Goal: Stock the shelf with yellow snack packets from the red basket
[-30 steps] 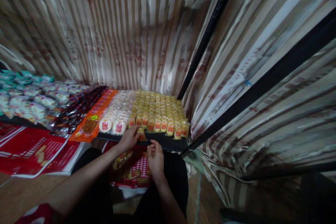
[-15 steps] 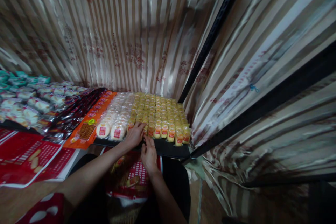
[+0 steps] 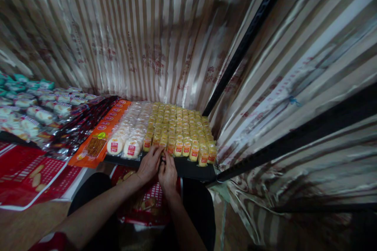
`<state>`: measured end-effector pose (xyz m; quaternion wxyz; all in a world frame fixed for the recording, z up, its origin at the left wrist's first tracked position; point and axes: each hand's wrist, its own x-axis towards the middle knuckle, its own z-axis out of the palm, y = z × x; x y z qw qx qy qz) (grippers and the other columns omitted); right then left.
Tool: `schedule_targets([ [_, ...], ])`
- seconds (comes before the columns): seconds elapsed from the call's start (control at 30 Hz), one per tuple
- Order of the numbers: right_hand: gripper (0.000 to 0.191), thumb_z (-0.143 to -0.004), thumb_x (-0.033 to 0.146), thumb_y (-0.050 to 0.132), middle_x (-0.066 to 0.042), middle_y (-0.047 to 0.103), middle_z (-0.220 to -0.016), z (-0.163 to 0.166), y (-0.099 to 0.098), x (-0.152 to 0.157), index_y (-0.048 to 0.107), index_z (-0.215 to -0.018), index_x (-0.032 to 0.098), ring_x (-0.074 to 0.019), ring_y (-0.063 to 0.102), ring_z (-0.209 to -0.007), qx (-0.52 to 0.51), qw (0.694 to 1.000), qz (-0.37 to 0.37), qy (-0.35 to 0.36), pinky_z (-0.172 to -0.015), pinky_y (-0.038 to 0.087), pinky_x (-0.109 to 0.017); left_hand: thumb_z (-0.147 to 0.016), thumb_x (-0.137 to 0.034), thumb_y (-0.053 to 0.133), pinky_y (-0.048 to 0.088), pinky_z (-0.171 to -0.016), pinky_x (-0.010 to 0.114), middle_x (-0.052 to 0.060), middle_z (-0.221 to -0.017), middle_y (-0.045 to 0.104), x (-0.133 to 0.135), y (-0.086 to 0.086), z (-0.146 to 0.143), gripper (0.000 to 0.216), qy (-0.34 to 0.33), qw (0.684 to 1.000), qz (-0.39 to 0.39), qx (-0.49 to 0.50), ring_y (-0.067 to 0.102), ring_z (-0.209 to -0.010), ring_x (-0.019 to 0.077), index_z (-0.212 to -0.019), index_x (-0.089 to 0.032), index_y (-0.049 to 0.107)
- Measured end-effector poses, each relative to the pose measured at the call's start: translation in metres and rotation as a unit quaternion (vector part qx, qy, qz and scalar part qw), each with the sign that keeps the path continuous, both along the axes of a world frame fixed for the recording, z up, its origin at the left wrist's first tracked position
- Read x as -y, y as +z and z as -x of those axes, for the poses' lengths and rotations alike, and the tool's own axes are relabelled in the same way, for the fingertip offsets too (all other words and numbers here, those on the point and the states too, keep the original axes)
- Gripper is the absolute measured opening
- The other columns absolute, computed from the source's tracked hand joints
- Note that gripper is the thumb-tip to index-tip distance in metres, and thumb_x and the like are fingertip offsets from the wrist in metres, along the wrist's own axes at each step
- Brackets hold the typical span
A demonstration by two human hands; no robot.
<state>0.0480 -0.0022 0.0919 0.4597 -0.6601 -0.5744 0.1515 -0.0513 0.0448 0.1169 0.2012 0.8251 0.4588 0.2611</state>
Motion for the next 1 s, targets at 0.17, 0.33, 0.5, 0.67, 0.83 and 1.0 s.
schedule_targets([
  [0.17, 0.053, -0.077, 0.011, 0.034, -0.012, 0.055, -0.118, 0.002, -0.003, -0.003, 0.044, -0.128, 0.015, -0.0197, 0.052, -0.107, 0.044, 0.999, 0.011, -0.010, -0.094, 0.041, -0.034, -0.081, -0.007, 0.034, 0.037, -0.101, 0.033, 0.009, -0.124, 0.044, -0.003, -0.013, 0.000, 0.049, -0.024, 0.998, 0.019, 0.053, 0.042, -0.118, 0.0189, -0.128, -0.020, 0.042],
  [0.33, 0.055, -0.074, 0.011, 0.036, -0.010, 0.058, -0.112, 0.005, -0.004, -0.007, 0.046, -0.128, 0.016, -0.0212, 0.048, -0.111, 0.079, 0.995, 0.034, -0.041, -0.094, 0.040, -0.033, -0.079, -0.008, 0.040, 0.035, -0.102, 0.032, 0.010, -0.123, 0.045, -0.007, -0.022, 0.000, 0.049, -0.053, 0.996, 0.033, 0.071, 0.042, -0.117, 0.0197, -0.127, -0.018, 0.044],
  [0.5, 0.053, -0.075, 0.012, 0.035, -0.011, 0.057, -0.114, 0.008, -0.006, -0.009, 0.046, -0.127, 0.014, -0.0217, 0.048, -0.109, 0.086, 0.993, 0.053, -0.055, -0.092, 0.041, -0.034, -0.078, -0.006, 0.038, 0.035, -0.103, 0.033, 0.009, -0.124, 0.041, -0.007, -0.027, 0.002, 0.053, -0.053, 0.997, 0.014, 0.056, 0.040, -0.119, 0.0184, -0.129, -0.019, 0.039],
  [0.67, 0.044, -0.080, 0.015, 0.032, -0.013, 0.055, -0.115, 0.004, -0.010, 0.003, 0.052, -0.119, 0.011, -0.0186, 0.048, -0.109, 0.061, 0.998, -0.031, -0.018, -0.096, 0.038, -0.035, -0.076, -0.002, 0.035, 0.037, -0.100, 0.031, 0.011, -0.122, 0.042, 0.001, -0.029, 0.006, 0.051, -0.049, 0.996, -0.028, 0.066, 0.040, -0.117, 0.0186, -0.124, -0.014, 0.042],
  [0.83, 0.031, -0.085, 0.023, 0.033, -0.010, 0.062, -0.099, 0.010, -0.025, 0.037, 0.058, -0.102, 0.016, -0.0174, 0.055, -0.098, 0.011, 0.998, -0.055, 0.012, -0.088, 0.043, -0.034, -0.078, -0.007, 0.036, 0.046, -0.086, 0.029, 0.008, -0.106, 0.051, 0.033, -0.037, 0.023, 0.035, -0.019, 0.998, -0.021, 0.047, 0.052, -0.097, 0.0165, -0.106, -0.016, 0.054],
  [1.0, 0.028, -0.084, 0.017, 0.034, -0.008, 0.064, -0.098, 0.024, -0.066, 0.055, 0.058, -0.096, 0.017, -0.0173, 0.059, -0.092, -0.020, 0.984, 0.174, 0.024, -0.083, 0.044, -0.031, -0.081, -0.014, 0.040, 0.047, -0.075, 0.025, 0.005, -0.091, 0.055, 0.064, -0.076, 0.046, 0.022, -0.021, 0.995, 0.098, 0.030, 0.055, -0.082, 0.0137, -0.091, -0.018, 0.059],
])
